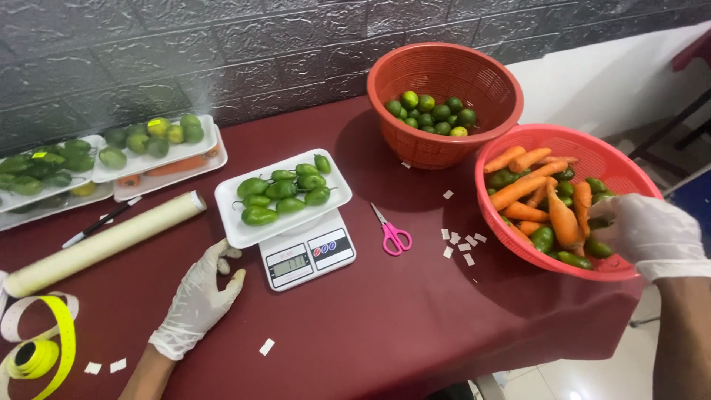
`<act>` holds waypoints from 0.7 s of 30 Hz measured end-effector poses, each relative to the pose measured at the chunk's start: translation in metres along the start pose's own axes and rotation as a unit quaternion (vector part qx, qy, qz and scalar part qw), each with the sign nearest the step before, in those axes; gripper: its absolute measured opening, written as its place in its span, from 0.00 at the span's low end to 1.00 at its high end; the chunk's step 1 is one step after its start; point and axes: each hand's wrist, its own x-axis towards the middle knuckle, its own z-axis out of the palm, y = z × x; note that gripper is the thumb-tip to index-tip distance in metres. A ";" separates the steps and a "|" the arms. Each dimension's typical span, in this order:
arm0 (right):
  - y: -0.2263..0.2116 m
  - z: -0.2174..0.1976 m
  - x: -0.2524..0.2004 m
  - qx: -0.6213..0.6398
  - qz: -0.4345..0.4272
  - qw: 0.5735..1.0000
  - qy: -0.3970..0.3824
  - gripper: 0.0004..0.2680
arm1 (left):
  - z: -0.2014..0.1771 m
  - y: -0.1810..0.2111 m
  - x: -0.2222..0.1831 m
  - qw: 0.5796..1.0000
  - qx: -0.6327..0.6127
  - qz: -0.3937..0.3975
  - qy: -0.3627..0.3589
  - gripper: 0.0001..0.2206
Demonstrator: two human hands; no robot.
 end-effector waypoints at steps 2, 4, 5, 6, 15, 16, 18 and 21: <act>-0.007 -0.019 -0.013 0.086 0.006 0.996 0.031 0.17 | 0.000 0.001 0.000 1.000 0.021 -0.003 -0.005 0.20; -0.023 -0.025 -0.021 0.133 -0.033 0.986 0.092 0.18 | 0.001 0.001 0.000 1.000 0.015 0.017 -0.002 0.21; -0.031 -0.029 -0.025 0.182 -0.067 0.969 0.151 0.18 | 0.001 0.000 0.000 0.999 0.009 0.041 0.000 0.22; -0.048 -0.036 -0.032 0.181 -0.071 0.969 0.151 0.18 | -0.001 0.003 0.000 0.999 0.010 0.037 0.003 0.22; -0.170 -0.072 -0.047 0.451 -0.302 0.832 0.117 0.13 | -0.007 0.011 -0.002 0.999 -0.009 0.036 -0.020 0.23; -0.182 -0.072 -0.043 0.453 -0.308 0.831 0.100 0.15 | -0.005 0.008 -0.002 0.999 -0.008 0.048 -0.011 0.25; -0.205 -0.075 -0.040 0.454 -0.316 0.829 0.083 0.17 | -0.002 0.004 -0.002 0.998 -0.006 0.057 -0.002 0.28; -0.236 -0.075 -0.031 0.425 -0.336 0.837 0.077 0.14 | -0.003 0.005 -0.002 0.998 -0.006 0.069 0.003 0.27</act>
